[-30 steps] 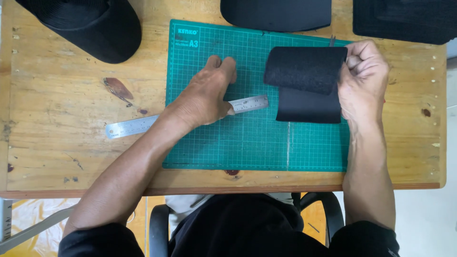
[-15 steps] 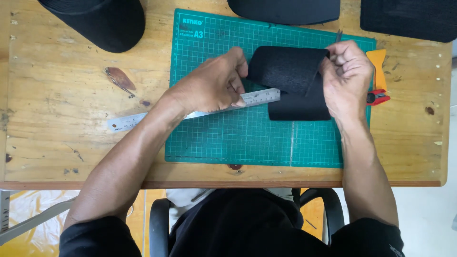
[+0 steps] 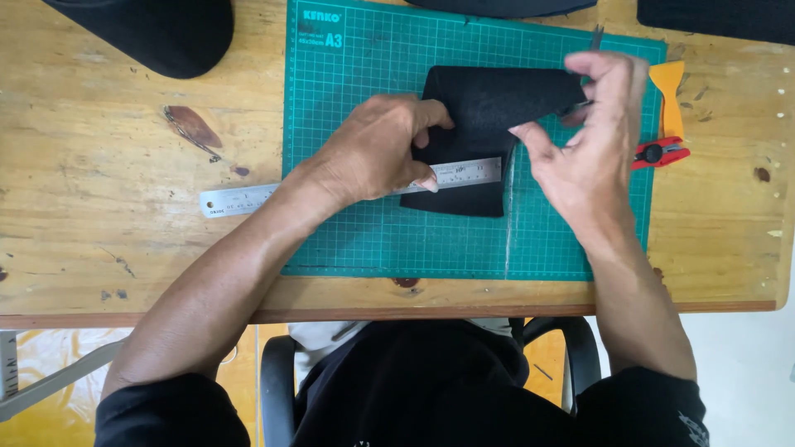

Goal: The person measures and cuts a piece of black fabric using a metal ruler and a red utility knife on a green cutting mat. They align the ruler to mark straight lines and slice through the material to create rectangular pieces.

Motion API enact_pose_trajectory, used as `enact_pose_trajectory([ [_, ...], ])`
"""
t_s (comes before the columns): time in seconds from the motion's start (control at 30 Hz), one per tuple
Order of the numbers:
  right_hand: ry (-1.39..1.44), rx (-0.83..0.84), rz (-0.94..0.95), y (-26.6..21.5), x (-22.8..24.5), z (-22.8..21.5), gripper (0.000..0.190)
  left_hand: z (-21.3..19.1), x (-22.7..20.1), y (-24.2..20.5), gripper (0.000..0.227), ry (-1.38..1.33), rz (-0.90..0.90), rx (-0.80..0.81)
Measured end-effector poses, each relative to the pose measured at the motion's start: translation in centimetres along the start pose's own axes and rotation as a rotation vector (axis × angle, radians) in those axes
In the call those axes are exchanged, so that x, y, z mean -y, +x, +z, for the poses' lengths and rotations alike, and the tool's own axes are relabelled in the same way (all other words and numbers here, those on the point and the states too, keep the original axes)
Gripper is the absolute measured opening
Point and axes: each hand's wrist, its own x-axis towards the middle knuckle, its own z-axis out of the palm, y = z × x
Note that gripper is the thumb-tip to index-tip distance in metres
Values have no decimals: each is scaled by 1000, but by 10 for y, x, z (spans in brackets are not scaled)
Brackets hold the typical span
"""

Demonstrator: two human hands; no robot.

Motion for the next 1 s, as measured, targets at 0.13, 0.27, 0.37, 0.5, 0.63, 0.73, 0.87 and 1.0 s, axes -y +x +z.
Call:
enact_pose_trajectory([
  [0.13,-15,-10,86,-5,29,-20,63,-13,-11,-6,93,-15,-115,61],
  [0.27,-145,68,-172,-18,27,-24,36,-9,-9,-6,105,5,-111,29],
  [0.37,-76,492,-135,-27,37,-17,44,-10,-11,-7,99,-35,-156,31],
  [0.5,-41,512,-126,-52,24,0,20,-8,-4,-3,29,-108,31,61],
  [0.63,-15,186,-201,-75,6,12,2,-6,-12,-8,21,-274,74,43],
  [0.73,-25,73,-213,-86,-4,19,2,-11,-17,-11,22,-281,67,125],
  [0.87,36,38,-155,-82,2,18,2,-12,-20,-8,22,-251,75,108],
  [1.0,142,27,-51,-78,1,16,17,-14,-22,-10,20,-216,66,112],
])
